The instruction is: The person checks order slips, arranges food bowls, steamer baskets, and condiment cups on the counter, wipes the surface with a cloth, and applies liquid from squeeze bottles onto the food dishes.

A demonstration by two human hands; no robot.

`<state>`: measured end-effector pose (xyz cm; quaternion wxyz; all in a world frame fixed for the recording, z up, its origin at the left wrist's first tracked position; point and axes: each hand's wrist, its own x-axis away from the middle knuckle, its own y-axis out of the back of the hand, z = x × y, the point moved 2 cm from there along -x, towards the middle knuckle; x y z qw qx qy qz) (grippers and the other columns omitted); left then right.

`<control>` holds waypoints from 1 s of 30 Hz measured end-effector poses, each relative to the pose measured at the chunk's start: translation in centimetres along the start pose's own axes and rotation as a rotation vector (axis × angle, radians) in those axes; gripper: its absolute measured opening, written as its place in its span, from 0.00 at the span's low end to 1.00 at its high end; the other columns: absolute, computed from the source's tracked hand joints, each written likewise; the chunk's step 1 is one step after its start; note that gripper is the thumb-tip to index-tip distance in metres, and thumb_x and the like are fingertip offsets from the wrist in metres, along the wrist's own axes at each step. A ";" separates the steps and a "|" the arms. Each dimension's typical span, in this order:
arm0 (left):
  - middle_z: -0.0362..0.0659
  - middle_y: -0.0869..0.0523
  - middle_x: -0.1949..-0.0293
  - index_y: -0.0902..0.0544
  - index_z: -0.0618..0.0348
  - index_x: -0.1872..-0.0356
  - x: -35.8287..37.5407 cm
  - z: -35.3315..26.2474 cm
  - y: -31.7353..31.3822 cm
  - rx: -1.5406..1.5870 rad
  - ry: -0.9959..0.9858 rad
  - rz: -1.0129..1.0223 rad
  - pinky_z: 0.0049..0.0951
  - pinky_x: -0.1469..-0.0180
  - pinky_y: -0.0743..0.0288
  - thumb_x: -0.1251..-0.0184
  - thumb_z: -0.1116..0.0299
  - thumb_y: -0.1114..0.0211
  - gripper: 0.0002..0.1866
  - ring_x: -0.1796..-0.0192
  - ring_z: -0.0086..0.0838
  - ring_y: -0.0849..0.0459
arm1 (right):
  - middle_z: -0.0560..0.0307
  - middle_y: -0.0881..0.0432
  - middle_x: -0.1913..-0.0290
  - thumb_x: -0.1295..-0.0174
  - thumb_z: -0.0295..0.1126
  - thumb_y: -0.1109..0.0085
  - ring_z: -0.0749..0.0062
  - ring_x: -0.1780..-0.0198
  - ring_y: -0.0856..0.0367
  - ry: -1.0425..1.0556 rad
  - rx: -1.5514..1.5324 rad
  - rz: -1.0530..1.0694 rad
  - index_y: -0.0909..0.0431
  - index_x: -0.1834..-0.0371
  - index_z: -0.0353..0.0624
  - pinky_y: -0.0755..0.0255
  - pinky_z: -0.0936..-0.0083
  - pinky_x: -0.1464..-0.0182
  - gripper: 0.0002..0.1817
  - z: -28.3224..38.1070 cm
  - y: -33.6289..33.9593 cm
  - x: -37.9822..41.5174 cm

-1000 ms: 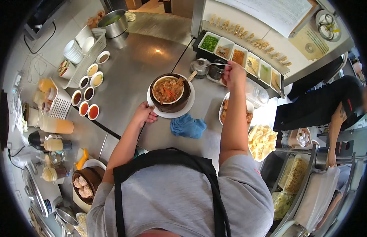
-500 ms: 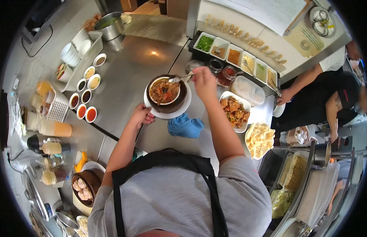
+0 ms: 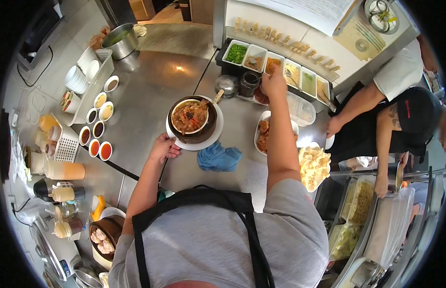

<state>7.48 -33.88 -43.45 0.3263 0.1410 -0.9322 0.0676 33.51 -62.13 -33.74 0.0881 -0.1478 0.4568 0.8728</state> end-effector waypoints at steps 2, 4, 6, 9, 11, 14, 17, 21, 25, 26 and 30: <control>0.43 0.23 0.78 0.33 0.60 0.64 -0.1 0.1 -0.1 -0.006 -0.004 -0.004 0.21 0.84 0.29 0.41 0.68 0.50 0.08 0.83 0.26 0.23 | 0.48 0.23 0.66 0.48 0.39 0.53 0.59 0.59 0.24 -0.168 0.254 -0.024 0.26 0.63 0.40 0.32 0.67 0.57 0.15 -0.4 1.5 -0.3; 0.43 0.23 0.78 0.33 0.59 0.65 -0.2 0.3 0.0 0.004 -0.019 -0.002 0.20 0.84 0.29 0.41 0.68 0.50 0.08 0.83 0.25 0.23 | 0.47 0.23 0.62 0.48 0.41 0.53 0.59 0.57 0.25 -0.256 0.424 0.094 0.26 0.61 0.40 0.32 0.66 0.56 0.18 -0.5 2.6 -0.3; 0.43 0.23 0.79 0.34 0.59 0.64 -0.3 0.3 0.1 -0.003 -0.014 0.014 0.20 0.84 0.29 0.41 0.67 0.50 0.08 0.83 0.25 0.23 | 0.47 0.24 0.59 0.48 0.43 0.54 0.59 0.55 0.25 -0.259 0.505 0.357 0.25 0.61 0.40 0.32 0.66 0.55 0.19 -0.5 3.0 0.0; 0.42 0.23 0.79 0.34 0.58 0.64 -0.1 0.1 0.0 0.002 -0.013 0.022 0.20 0.85 0.29 0.41 0.67 0.49 0.08 0.83 0.25 0.23 | 0.46 0.25 0.56 0.47 0.44 0.55 0.57 0.54 0.27 -0.280 0.478 0.427 0.24 0.63 0.39 0.33 0.66 0.54 0.20 -2.7 1.5 -0.4; 0.42 0.23 0.79 0.34 0.58 0.64 0.1 0.0 0.1 0.007 -0.004 0.018 0.20 0.84 0.29 0.41 0.67 0.49 0.08 0.83 0.25 0.23 | 0.44 0.25 0.59 0.47 0.44 0.55 0.55 0.57 0.26 -0.203 0.456 0.410 0.24 0.64 0.38 0.32 0.64 0.56 0.20 -4.7 1.1 -1.0; 0.42 0.23 0.79 0.34 0.57 0.64 0.2 -0.2 0.0 0.007 0.003 0.006 0.20 0.84 0.29 0.41 0.67 0.49 0.08 0.83 0.25 0.23 | 0.40 0.25 0.62 0.47 0.44 0.55 0.51 0.58 0.26 -0.070 0.423 0.386 0.24 0.67 0.36 0.33 0.65 0.56 0.20 -9.4 0.9 -2.1; 0.43 0.23 0.78 0.33 0.58 0.64 0.4 -0.3 -0.2 -0.013 -0.010 -0.001 0.20 0.84 0.29 0.41 0.67 0.49 0.08 0.82 0.25 0.23 | 0.37 0.25 0.65 0.48 0.44 0.55 0.48 0.59 0.27 -0.140 0.255 0.305 0.24 0.70 0.34 0.34 0.64 0.56 0.21 -9.4 3.3 -0.9; 0.44 0.22 0.77 0.33 0.59 0.65 -0.1 0.3 0.1 -0.015 -0.032 0.010 0.21 0.83 0.29 0.41 0.68 0.50 0.07 0.81 0.26 0.22 | 0.37 0.25 0.67 0.49 0.44 0.54 0.48 0.61 0.26 -0.323 0.008 0.251 0.24 0.73 0.32 0.34 0.64 0.58 0.21 -10.1 5.0 1.4; 0.45 0.22 0.77 0.33 0.60 0.64 -0.2 0.4 0.1 -0.004 -0.044 0.020 0.21 0.83 0.29 0.41 0.68 0.51 0.07 0.81 0.26 0.22 | 0.38 0.24 0.71 0.50 0.44 0.53 0.51 0.65 0.25 -0.298 0.074 0.207 0.24 0.75 0.33 0.33 0.66 0.61 0.21 -11.0 6.5 1.8; 0.45 0.22 0.76 0.33 0.60 0.64 -0.2 0.3 0.1 -0.010 -0.041 0.022 0.21 0.83 0.29 0.41 0.68 0.51 0.07 0.81 0.26 0.22 | 0.38 0.24 0.72 0.50 0.44 0.53 0.51 0.66 0.25 -0.226 0.148 0.171 0.23 0.76 0.34 0.33 0.67 0.62 0.21 -11.3 6.9 1.7; 0.45 0.22 0.76 0.34 0.59 0.64 0.0 0.2 0.1 -0.009 -0.035 0.028 0.22 0.82 0.29 0.41 0.68 0.51 0.08 0.80 0.27 0.22 | 0.39 0.24 0.74 0.49 0.44 0.53 0.52 0.69 0.24 -0.218 0.026 0.126 0.23 0.77 0.34 0.34 0.66 0.64 0.20 -8.4 8.5 2.7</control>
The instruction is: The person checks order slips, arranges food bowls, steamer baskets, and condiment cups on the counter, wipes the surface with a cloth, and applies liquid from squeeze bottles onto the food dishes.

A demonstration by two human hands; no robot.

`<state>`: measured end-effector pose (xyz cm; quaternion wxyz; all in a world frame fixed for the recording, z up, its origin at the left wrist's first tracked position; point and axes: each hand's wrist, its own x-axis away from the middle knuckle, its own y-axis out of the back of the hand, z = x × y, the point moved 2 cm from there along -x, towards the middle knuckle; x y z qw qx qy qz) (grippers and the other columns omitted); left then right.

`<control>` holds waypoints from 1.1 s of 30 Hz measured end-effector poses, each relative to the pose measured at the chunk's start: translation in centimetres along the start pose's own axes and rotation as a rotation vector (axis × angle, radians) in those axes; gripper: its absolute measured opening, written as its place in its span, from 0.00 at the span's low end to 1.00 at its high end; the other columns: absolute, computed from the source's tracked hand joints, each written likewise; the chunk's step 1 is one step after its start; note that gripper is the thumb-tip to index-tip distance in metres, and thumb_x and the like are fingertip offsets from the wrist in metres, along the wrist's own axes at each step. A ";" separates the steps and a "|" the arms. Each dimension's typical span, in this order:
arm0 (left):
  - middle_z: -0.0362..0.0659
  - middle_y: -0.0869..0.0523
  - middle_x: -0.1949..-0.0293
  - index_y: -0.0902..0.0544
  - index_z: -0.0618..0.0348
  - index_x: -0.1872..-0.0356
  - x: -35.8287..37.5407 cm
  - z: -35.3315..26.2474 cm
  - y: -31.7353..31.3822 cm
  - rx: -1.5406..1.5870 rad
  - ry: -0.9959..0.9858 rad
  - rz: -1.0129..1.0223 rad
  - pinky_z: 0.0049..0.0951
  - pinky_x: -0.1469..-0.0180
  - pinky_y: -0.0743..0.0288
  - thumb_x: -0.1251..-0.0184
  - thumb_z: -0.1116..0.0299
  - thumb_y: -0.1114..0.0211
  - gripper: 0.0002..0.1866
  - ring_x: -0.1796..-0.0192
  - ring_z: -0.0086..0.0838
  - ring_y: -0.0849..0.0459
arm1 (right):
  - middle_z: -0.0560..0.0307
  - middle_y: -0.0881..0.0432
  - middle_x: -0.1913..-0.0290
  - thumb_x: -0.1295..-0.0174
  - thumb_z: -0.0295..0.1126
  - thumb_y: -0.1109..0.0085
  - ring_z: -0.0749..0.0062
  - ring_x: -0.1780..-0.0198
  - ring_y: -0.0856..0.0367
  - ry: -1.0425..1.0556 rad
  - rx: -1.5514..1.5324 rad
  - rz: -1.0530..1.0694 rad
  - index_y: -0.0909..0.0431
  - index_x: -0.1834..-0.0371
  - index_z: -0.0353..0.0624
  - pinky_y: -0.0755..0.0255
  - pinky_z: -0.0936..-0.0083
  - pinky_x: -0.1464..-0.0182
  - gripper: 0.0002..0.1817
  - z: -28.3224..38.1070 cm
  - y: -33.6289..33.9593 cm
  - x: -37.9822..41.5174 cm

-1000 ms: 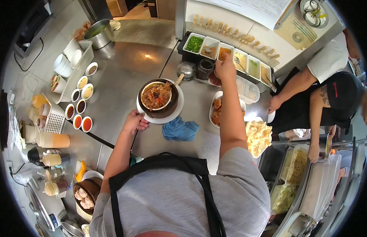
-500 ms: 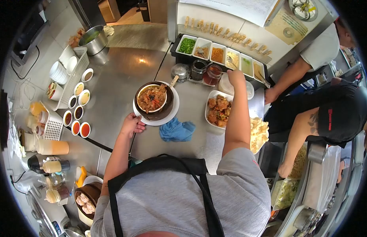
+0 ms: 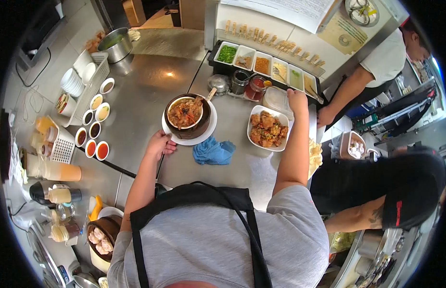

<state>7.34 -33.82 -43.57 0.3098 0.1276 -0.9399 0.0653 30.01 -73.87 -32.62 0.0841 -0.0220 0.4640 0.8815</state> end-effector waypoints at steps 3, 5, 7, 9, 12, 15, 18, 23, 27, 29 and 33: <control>0.45 0.22 0.76 0.34 0.60 0.64 0.1 0.1 0.1 0.001 0.000 0.002 0.22 0.81 0.28 0.41 0.67 0.50 0.08 0.80 0.28 0.22 | 0.42 0.24 0.77 0.49 0.42 0.52 0.54 0.73 0.26 0.101 -0.139 0.084 0.24 0.77 0.34 0.34 0.67 0.67 0.18 4.8 -0.1 2.9; 0.46 0.22 0.76 0.34 0.60 0.64 -0.2 0.3 0.2 0.010 -0.007 0.002 0.23 0.82 0.28 0.41 0.66 0.49 0.09 0.80 0.28 0.22 | 0.43 0.25 0.78 0.48 0.40 0.51 0.56 0.74 0.27 0.200 -0.203 0.161 0.25 0.76 0.34 0.35 0.68 0.69 0.17 7.3 -1.8 4.7; 0.46 0.23 0.76 0.34 0.60 0.64 -0.2 0.4 0.3 0.018 -0.014 0.008 0.23 0.82 0.28 0.41 0.67 0.49 0.09 0.80 0.28 0.22 | 0.43 0.26 0.78 0.48 0.40 0.50 0.57 0.75 0.27 0.253 -0.224 0.256 0.26 0.76 0.34 0.35 0.69 0.70 0.16 10.2 -3.8 7.2; 0.46 0.23 0.76 0.34 0.60 0.65 -0.3 0.5 0.3 0.031 -0.028 0.014 0.23 0.83 0.29 0.41 0.67 0.49 0.09 0.80 0.28 0.22 | 0.42 0.25 0.78 0.48 0.40 0.50 0.55 0.73 0.26 0.306 -0.201 0.324 0.27 0.76 0.35 0.34 0.67 0.70 0.16 12.6 -6.2 9.0; 0.45 0.23 0.76 0.33 0.60 0.64 0.1 0.3 0.1 0.028 -0.019 0.001 0.23 0.83 0.29 0.41 0.66 0.49 0.09 0.80 0.29 0.22 | 0.43 0.25 0.76 0.47 0.40 0.51 0.51 0.70 0.26 0.507 -0.018 0.213 0.28 0.77 0.36 0.33 0.63 0.68 0.15 15.6 -8.7 11.6; 0.44 0.23 0.76 0.34 0.61 0.63 0.1 0.2 0.0 0.035 -0.014 0.003 0.22 0.82 0.27 0.41 0.68 0.50 0.09 0.80 0.26 0.22 | 0.44 0.25 0.75 0.47 0.39 0.51 0.49 0.69 0.26 0.625 0.063 0.114 0.30 0.77 0.37 0.33 0.60 0.67 0.14 17.4 -8.3 14.1; 0.47 0.22 0.75 0.34 0.62 0.60 -0.2 -0.6 -0.4 0.008 0.018 -0.023 0.24 0.82 0.28 0.45 0.73 0.50 0.11 0.81 0.29 0.22 | 0.45 0.25 0.75 0.47 0.40 0.51 0.52 0.72 0.25 0.641 0.019 0.085 0.30 0.78 0.38 0.33 0.63 0.70 0.14 16.6 -9.3 13.4; 0.48 0.22 0.75 0.36 0.64 0.58 -2.0 -0.9 -0.3 0.050 -0.054 -0.136 0.25 0.81 0.27 0.48 0.78 0.53 0.14 0.81 0.28 0.22 | 0.65 0.34 0.84 0.44 0.41 0.53 0.78 0.82 0.36 0.108 -0.498 0.362 0.31 0.78 0.41 0.42 0.79 0.81 0.14 11.3 -9.2 8.6; 0.48 0.22 0.75 0.36 0.64 0.58 -2.6 -1.5 0.7 0.035 -0.071 -0.174 0.24 0.82 0.27 0.49 0.79 0.53 0.14 0.81 0.28 0.22 | 0.42 0.25 0.76 0.46 0.42 0.54 0.53 0.73 0.26 -0.009 -0.455 0.131 0.27 0.77 0.33 0.35 0.65 0.69 0.19 5.9 -5.2 4.1; 0.48 0.22 0.75 0.35 0.64 0.59 -2.8 -1.9 1.8 0.052 -0.068 -0.190 0.24 0.83 0.27 0.49 0.79 0.54 0.14 0.81 0.28 0.22 | 0.39 0.25 0.74 0.46 0.42 0.54 0.49 0.71 0.26 0.146 -0.188 -0.070 0.26 0.78 0.34 0.34 0.62 0.68 0.19 2.4 -4.1 1.2; 0.48 0.22 0.75 0.34 0.64 0.60 -3.2 -2.3 3.8 0.131 -0.072 -0.256 0.24 0.82 0.25 0.50 0.80 0.54 0.13 0.81 0.29 0.22 | 0.37 0.25 0.71 0.46 0.43 0.55 0.45 0.66 0.26 0.100 0.231 -0.169 0.25 0.77 0.34 0.34 0.58 0.61 0.19 3.8 -2.2 1.5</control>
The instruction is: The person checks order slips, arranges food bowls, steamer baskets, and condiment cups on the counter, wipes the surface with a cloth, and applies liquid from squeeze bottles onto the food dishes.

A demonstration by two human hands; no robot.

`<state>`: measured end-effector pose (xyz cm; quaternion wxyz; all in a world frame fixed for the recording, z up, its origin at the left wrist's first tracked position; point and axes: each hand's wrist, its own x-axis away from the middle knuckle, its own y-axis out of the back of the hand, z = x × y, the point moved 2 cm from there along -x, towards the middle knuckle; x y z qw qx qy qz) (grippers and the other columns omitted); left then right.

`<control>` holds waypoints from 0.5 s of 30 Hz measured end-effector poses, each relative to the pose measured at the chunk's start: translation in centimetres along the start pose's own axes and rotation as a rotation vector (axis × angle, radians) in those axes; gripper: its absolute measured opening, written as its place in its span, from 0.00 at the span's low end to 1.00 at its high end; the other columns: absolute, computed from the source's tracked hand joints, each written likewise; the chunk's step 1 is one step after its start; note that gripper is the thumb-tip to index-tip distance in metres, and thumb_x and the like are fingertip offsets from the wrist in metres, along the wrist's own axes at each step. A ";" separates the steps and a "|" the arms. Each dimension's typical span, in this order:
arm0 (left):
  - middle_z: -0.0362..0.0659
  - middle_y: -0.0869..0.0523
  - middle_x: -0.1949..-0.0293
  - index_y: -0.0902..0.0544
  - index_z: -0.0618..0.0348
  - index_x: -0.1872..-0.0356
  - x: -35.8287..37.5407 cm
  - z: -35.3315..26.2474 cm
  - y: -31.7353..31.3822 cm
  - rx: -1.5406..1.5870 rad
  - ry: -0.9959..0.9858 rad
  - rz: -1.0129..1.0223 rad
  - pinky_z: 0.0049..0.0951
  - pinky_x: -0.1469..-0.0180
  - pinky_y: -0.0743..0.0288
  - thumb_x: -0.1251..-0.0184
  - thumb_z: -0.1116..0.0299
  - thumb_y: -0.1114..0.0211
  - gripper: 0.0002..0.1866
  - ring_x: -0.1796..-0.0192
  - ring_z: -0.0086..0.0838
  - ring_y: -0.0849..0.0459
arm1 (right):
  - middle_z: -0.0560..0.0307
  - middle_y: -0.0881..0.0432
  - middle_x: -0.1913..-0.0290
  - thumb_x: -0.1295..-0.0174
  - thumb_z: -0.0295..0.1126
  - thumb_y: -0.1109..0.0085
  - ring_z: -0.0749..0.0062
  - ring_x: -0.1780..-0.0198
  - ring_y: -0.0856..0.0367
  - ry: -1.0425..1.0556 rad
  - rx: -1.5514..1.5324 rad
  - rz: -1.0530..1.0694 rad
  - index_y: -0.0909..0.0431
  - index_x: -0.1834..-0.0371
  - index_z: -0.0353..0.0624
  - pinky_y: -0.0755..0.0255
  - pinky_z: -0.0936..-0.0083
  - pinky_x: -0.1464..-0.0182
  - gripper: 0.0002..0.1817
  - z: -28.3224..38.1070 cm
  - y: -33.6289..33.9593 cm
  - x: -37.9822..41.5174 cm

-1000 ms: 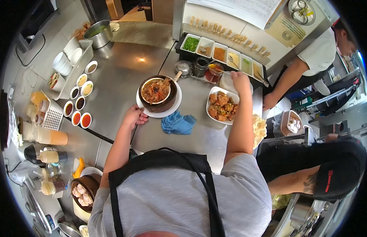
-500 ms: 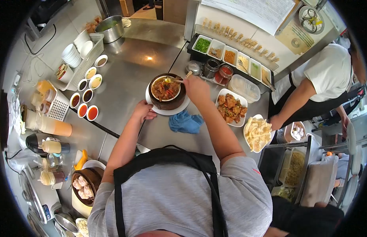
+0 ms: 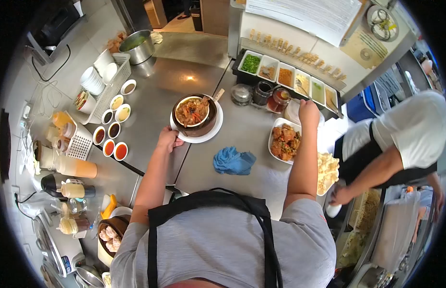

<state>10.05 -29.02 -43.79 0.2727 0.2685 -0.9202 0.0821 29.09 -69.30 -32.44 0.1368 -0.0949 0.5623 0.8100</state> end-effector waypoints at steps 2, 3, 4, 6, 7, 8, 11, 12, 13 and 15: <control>0.47 0.22 0.75 0.35 0.64 0.60 -0.3 -0.6 0.3 0.046 0.007 -0.051 0.25 0.80 0.24 0.51 0.80 0.52 0.14 0.80 0.29 0.22 | 0.38 0.24 0.69 0.47 0.43 0.54 0.46 0.63 0.26 -0.008 0.085 0.070 0.25 0.74 0.35 0.33 0.59 0.59 0.19 0.7 -1.0 -0.5; 0.47 0.22 0.76 0.36 0.65 0.60 -0.3 -1.0 0.3 0.075 0.006 -0.083 0.26 0.79 0.24 0.51 0.80 0.51 0.14 0.80 0.28 0.23 | 0.39 0.24 0.68 0.47 0.43 0.54 0.46 0.62 0.26 0.000 0.124 0.104 0.25 0.73 0.36 0.33 0.59 0.59 0.19 1.1 -1.7 -0.8; 0.48 0.23 0.76 0.37 0.65 0.59 -1.2 -1.0 0.4 0.125 -0.003 -0.091 0.27 0.79 0.24 0.51 0.81 0.52 0.15 0.80 0.30 0.23 | 0.39 0.25 0.64 0.47 0.44 0.55 0.48 0.59 0.27 -0.021 0.157 0.158 0.25 0.70 0.37 0.33 0.60 0.56 0.19 1.9 -2.1 -1.0; 0.49 0.22 0.75 0.37 0.65 0.59 -2.9 -1.4 0.4 0.169 -0.015 -0.153 0.29 0.79 0.23 0.51 0.81 0.52 0.15 0.78 0.31 0.21 | 0.40 0.25 0.60 0.46 0.46 0.56 0.51 0.55 0.28 -0.064 0.186 0.228 0.25 0.67 0.38 0.34 0.62 0.54 0.21 3.1 -3.1 -1.5; 0.49 0.22 0.74 0.36 0.65 0.59 -3.5 -1.9 0.4 0.199 -0.014 -0.182 0.30 0.78 0.23 0.51 0.81 0.52 0.14 0.78 0.32 0.21 | 0.41 0.25 0.60 0.47 0.47 0.56 0.51 0.55 0.28 -0.076 0.185 0.255 0.25 0.66 0.38 0.35 0.62 0.53 0.22 3.7 -3.3 -1.7; 0.50 0.22 0.74 0.36 0.65 0.60 -4.6 -2.2 0.6 0.222 -0.023 -0.194 0.30 0.79 0.23 0.51 0.81 0.53 0.14 0.77 0.33 0.21 | 0.40 0.26 0.60 0.47 0.48 0.56 0.51 0.55 0.28 -0.085 0.182 0.270 0.25 0.66 0.38 0.35 0.62 0.53 0.23 4.2 -3.3 -1.8; 0.52 0.22 0.79 0.29 0.71 0.66 -9.7 -2.6 1.0 0.215 -0.081 -0.298 0.30 0.85 0.25 0.50 0.81 0.54 0.09 0.82 0.33 0.21 | 0.38 0.26 0.60 0.48 0.51 0.57 0.50 0.55 0.28 -0.138 0.165 0.279 0.25 0.66 0.36 0.34 0.61 0.55 0.26 3.8 -3.6 -2.7; 0.52 0.23 0.80 0.27 0.72 0.70 -10.5 -3.1 1.3 0.218 -0.113 -0.313 0.32 0.86 0.26 0.49 0.81 0.54 0.08 0.83 0.35 0.22 | 0.38 0.26 0.62 0.48 0.51 0.56 0.49 0.57 0.27 -0.160 0.111 0.201 0.25 0.69 0.35 0.34 0.60 0.57 0.26 4.4 -2.3 -2.1; 0.54 0.23 0.80 0.27 0.72 0.71 -10.7 -4.2 1.3 0.304 -0.134 -0.315 0.32 0.87 0.27 0.49 0.80 0.54 0.08 0.83 0.36 0.22 | 0.39 0.25 0.65 0.49 0.49 0.55 0.48 0.60 0.27 -0.113 0.132 0.158 0.25 0.71 0.36 0.34 0.60 0.59 0.24 3.7 -3.1 -2.5; 0.54 0.23 0.79 0.28 0.73 0.70 -13.6 -5.3 1.6 0.280 -0.151 -0.389 0.33 0.87 0.27 0.48 0.79 0.53 0.07 0.81 0.38 0.21 | 0.42 0.25 0.68 0.48 0.43 0.53 0.48 0.64 0.28 0.191 -0.063 0.100 0.27 0.72 0.35 0.35 0.59 0.62 0.19 5.6 -1.8 -1.5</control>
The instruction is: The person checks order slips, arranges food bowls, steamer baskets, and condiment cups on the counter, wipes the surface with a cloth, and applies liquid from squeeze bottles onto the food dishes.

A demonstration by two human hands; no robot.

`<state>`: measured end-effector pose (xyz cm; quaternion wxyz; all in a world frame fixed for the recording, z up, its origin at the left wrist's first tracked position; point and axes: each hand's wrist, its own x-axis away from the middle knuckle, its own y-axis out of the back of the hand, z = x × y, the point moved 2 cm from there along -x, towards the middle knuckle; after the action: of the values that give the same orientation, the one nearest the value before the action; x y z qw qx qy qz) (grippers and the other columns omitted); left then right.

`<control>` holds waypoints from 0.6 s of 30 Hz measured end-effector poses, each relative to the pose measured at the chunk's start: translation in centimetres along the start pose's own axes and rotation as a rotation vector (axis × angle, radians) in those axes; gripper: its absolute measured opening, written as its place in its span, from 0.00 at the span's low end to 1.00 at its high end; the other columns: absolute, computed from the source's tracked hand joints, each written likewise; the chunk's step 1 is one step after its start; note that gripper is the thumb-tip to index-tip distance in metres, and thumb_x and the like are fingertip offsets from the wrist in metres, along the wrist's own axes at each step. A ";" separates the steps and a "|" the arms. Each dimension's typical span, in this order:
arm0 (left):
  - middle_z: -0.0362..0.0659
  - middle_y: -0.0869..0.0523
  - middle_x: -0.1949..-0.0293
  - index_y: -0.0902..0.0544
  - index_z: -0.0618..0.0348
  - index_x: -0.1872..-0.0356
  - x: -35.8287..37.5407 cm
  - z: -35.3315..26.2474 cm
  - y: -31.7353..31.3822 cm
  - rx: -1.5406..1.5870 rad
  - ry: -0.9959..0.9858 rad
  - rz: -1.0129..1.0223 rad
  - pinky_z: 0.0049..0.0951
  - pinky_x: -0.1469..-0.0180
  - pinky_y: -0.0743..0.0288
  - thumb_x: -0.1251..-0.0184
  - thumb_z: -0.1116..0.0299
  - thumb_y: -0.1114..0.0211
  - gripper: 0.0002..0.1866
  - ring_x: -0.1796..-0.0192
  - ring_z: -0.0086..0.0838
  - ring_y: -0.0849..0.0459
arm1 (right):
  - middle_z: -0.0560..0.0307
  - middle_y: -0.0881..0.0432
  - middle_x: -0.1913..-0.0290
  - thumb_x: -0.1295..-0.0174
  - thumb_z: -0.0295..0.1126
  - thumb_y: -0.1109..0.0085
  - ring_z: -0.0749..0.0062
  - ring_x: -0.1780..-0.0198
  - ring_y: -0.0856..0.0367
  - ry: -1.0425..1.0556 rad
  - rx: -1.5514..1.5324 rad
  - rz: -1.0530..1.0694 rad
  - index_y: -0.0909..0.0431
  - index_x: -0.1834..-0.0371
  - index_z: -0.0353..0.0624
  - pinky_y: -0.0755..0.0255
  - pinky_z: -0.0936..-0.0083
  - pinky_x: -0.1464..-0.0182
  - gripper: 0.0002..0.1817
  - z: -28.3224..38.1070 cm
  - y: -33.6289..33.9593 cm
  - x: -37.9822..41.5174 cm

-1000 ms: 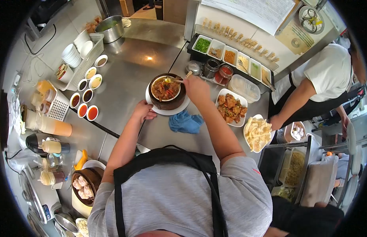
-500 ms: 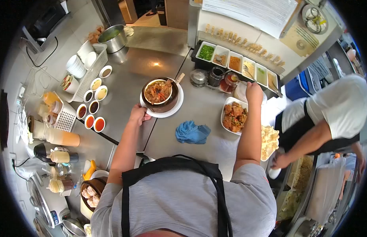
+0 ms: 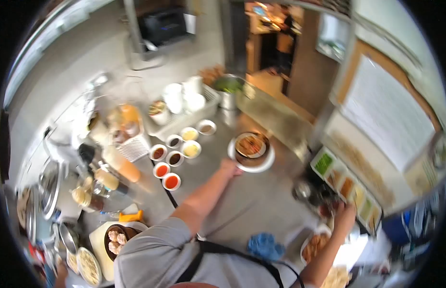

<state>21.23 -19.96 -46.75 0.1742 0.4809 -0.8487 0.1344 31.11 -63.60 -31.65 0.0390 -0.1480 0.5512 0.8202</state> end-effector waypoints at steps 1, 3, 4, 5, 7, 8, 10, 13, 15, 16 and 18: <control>0.53 0.22 0.77 0.28 0.71 0.69 0.9 -2.3 -0.2 -0.044 0.128 0.038 0.31 0.87 0.26 0.48 0.80 0.53 0.07 0.81 0.38 0.20 | 0.43 0.25 0.69 0.48 0.39 0.51 0.49 0.66 0.28 0.109 -0.125 -0.132 0.27 0.74 0.35 0.35 0.59 0.62 0.15 0.0 -1.5 0.8; 0.52 0.21 0.77 0.29 0.69 0.66 -1.9 -2.5 -1.1 -0.086 0.083 0.021 0.30 0.87 0.25 0.45 0.77 0.55 0.09 0.82 0.36 0.21 | 0.46 0.24 0.71 0.51 0.31 0.49 0.52 0.68 0.26 0.162 -0.285 0.046 0.27 0.73 0.37 0.33 0.64 0.67 0.08 3.8 -2.2 3.2; 0.52 0.21 0.76 0.30 0.69 0.63 -2.8 -3.2 -1.3 -0.069 0.081 0.056 0.30 0.86 0.25 0.44 0.76 0.55 0.10 0.81 0.36 0.20 | 0.47 0.24 0.72 0.51 0.31 0.48 0.54 0.70 0.25 0.281 -0.330 0.055 0.26 0.72 0.39 0.33 0.65 0.68 0.07 5.4 -3.3 4.8; 0.52 0.21 0.76 0.31 0.68 0.61 -3.5 -3.4 -1.6 -0.057 0.087 0.098 0.31 0.85 0.24 0.44 0.75 0.55 0.11 0.80 0.36 0.20 | 0.47 0.24 0.73 0.52 0.31 0.46 0.56 0.70 0.25 0.291 -0.314 0.146 0.26 0.71 0.40 0.33 0.66 0.68 0.08 6.9 -4.9 6.4; 0.52 0.21 0.72 0.36 0.64 0.54 -5.8 -3.3 -1.2 -0.245 0.221 0.311 0.33 0.79 0.23 0.42 0.71 0.55 0.15 0.76 0.37 0.19 | 0.48 0.24 0.75 0.53 0.31 0.47 0.58 0.72 0.24 0.325 -0.422 0.416 0.26 0.72 0.38 0.32 0.70 0.69 0.08 10.6 -6.7 9.3; 0.53 0.21 0.73 0.33 0.68 0.59 -5.8 -4.7 -0.8 -0.424 0.207 0.398 0.32 0.79 0.23 0.41 0.69 0.55 0.13 0.77 0.37 0.19 | 0.47 0.24 0.76 0.54 0.31 0.46 0.60 0.73 0.24 0.384 -0.400 0.483 0.26 0.71 0.38 0.32 0.71 0.70 0.09 11.5 -8.2 10.8; 0.55 0.21 0.73 0.27 0.74 0.67 -4.2 -8.8 0.9 -0.782 0.182 0.565 0.31 0.79 0.24 0.40 0.65 0.56 0.18 0.77 0.39 0.19 | 0.48 0.24 0.77 0.54 0.32 0.45 0.62 0.75 0.24 0.368 -0.513 0.661 0.25 0.70 0.38 0.31 0.73 0.71 0.10 13.4 -9.8 13.3; 0.50 0.20 0.70 0.22 0.65 0.70 0.5 -21.6 6.5 -0.733 -0.231 0.597 0.34 0.71 0.24 0.47 0.63 0.45 0.13 0.71 0.36 0.19 | 0.51 0.23 0.75 0.55 0.35 0.45 0.60 0.73 0.24 0.459 -0.465 0.639 0.25 0.73 0.43 0.31 0.70 0.70 0.08 13.9 -12.0 15.8; 0.44 0.21 0.71 0.23 0.59 0.69 3.0 -32.3 11.9 -0.998 -0.985 0.313 0.31 0.63 0.28 0.60 0.70 0.39 0.12 0.67 0.31 0.22 | 0.54 0.24 0.76 0.55 0.35 0.45 0.59 0.74 0.25 0.532 -0.397 0.512 0.25 0.77 0.45 0.31 0.68 0.71 0.07 14.7 -11.5 16.5; 0.44 0.22 0.73 0.24 0.60 0.73 5.3 -37.0 15.0 -0.605 -0.944 0.113 0.29 0.67 0.28 0.58 0.71 0.40 0.09 0.71 0.30 0.22 | 0.53 0.24 0.76 0.55 0.35 0.45 0.59 0.74 0.25 0.542 -0.410 0.461 0.25 0.77 0.45 0.31 0.68 0.72 0.07 14.7 -11.9 16.7; 0.47 0.24 0.78 0.29 0.64 0.68 10.2 -46.0 21.2 -0.087 -1.138 -0.176 0.25 0.79 0.30 0.51 0.72 0.46 0.09 0.82 0.27 0.25 | 0.53 0.24 0.77 0.55 0.35 0.45 0.59 0.75 0.25 0.554 -0.436 0.355 0.26 0.78 0.44 0.31 0.68 0.73 0.06 13.9 -12.9 16.8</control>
<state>5.75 1.01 -2.15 -0.2796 0.5387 -0.7703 -0.1955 15.20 -47.50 -43.13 -0.2857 -0.2709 0.3707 0.8412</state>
